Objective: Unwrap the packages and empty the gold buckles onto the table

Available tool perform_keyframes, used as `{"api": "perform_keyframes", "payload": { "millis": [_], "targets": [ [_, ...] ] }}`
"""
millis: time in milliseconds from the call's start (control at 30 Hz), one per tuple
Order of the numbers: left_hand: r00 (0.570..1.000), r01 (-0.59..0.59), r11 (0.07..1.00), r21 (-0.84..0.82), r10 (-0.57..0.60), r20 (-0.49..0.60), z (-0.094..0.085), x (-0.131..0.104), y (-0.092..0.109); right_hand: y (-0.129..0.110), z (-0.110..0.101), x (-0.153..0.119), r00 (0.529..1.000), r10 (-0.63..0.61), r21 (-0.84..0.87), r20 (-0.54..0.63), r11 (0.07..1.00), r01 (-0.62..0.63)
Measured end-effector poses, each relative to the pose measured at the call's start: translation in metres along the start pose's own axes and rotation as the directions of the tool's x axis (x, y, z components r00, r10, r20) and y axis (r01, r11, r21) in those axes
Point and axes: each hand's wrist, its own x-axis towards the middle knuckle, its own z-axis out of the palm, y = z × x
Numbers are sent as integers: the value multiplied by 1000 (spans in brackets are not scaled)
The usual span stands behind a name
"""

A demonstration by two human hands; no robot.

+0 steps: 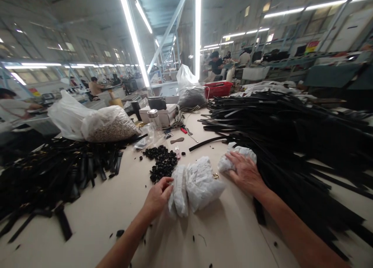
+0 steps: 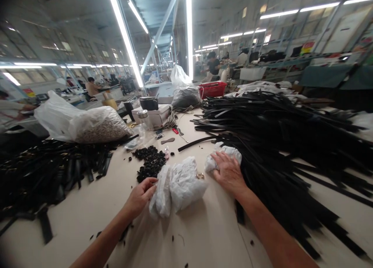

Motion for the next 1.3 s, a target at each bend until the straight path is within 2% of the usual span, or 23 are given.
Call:
{"api": "perform_keyframes", "payload": {
  "millis": [100, 200, 300, 367, 500, 633, 700, 833, 933, 1067, 1200, 1300],
  "targets": [
    [999, 31, 969, -246, -26, 21, 16, 5, 9, -33, -13, -14, 990, -9, 231, -143, 972, 43],
    [997, 76, 898, -434, -70, 31, 26, 9, 24, -87, -24, -31, 947, -180, 313, -266, 913, 261],
    [995, 66, 814, -578, -99, -25, 18, 7, 40, -128, -22, -45, 887, -394, 306, -239, 837, 454],
    [989, 27, 758, -651, -116, -94, 7, 3, 52, -138, -12, -50, 872, -448, 318, -195, 813, 489],
    [981, -46, 727, -685, -97, -169, -14, 2, 77, -128, 8, -48, 918, -368, 388, -148, 832, 397],
    [983, -113, 714, -691, -23, -184, -21, 11, 96, -121, 7, -42, 953, -287, 424, -95, 854, 300],
    [978, -144, 690, -710, -12, -210, -26, 14, 104, -124, 1, -39, 945, -326, 392, -28, 866, 310],
    [961, -204, 646, -736, -10, -276, -40, 13, 122, -134, -4, -32, 879, -472, 345, 65, 837, 424],
    [958, -223, 655, -722, 9, -287, -48, 9, 134, -140, -2, -25, 846, -522, 302, 111, 828, 472],
    [961, -225, 703, -675, 47, -271, -52, 7, 136, -133, -3, -14, 857, -495, 236, 142, 858, 456],
    [958, -237, 735, -636, 68, -279, -55, 10, 133, -110, -6, -5, 881, -451, 200, 145, 885, 420],
    [951, -268, 720, -641, 92, -294, -61, 13, 142, -93, -7, -1, 892, -419, 193, 170, 902, 386]
  ]
}}
